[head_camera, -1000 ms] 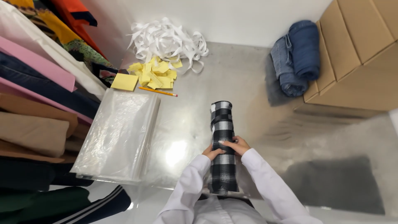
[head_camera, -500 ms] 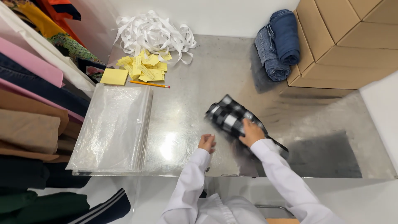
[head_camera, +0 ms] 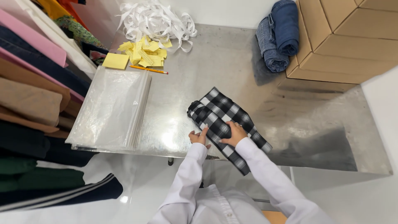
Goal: Hanging rolled-up pants and jeans onto wire hangers and placing them on a garment rack.
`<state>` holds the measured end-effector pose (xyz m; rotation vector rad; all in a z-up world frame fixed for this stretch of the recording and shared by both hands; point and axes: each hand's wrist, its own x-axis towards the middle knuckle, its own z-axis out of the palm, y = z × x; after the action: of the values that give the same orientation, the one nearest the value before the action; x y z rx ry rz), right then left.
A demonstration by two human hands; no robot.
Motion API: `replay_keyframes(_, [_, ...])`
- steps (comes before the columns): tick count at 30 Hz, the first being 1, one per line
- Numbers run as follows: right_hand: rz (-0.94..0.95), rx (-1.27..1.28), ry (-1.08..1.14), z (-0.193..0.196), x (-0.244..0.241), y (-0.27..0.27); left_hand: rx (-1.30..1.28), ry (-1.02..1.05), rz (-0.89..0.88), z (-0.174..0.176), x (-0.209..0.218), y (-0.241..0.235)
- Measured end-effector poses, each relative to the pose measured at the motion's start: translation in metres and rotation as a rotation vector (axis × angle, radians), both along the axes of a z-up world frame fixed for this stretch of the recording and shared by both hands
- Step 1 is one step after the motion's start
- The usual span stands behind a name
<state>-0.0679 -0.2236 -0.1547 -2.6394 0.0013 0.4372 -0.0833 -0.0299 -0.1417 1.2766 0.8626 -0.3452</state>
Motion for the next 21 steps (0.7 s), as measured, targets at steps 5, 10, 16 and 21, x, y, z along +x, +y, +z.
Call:
replay_keyframes(5, [0.030,-0.433,-0.184,-0.001,-0.003,0.018,-0.116,-0.022,0.020,-0.033,-0.019,-0.006])
replay_keyframes(10, [0.024,-0.381,-0.430,0.000,-0.012,0.000,-0.148,-0.055,0.092,-0.060,-0.041,0.013])
replay_keyframes(16, [0.148,0.015,-0.340,0.038,-0.045,-0.009,-0.274,0.012,0.047,-0.020,-0.064,0.009])
replay_keyframes(21, [0.038,0.387,-0.011,0.018,-0.048,-0.008,-0.086,0.064,0.031,-0.021,-0.065,-0.007])
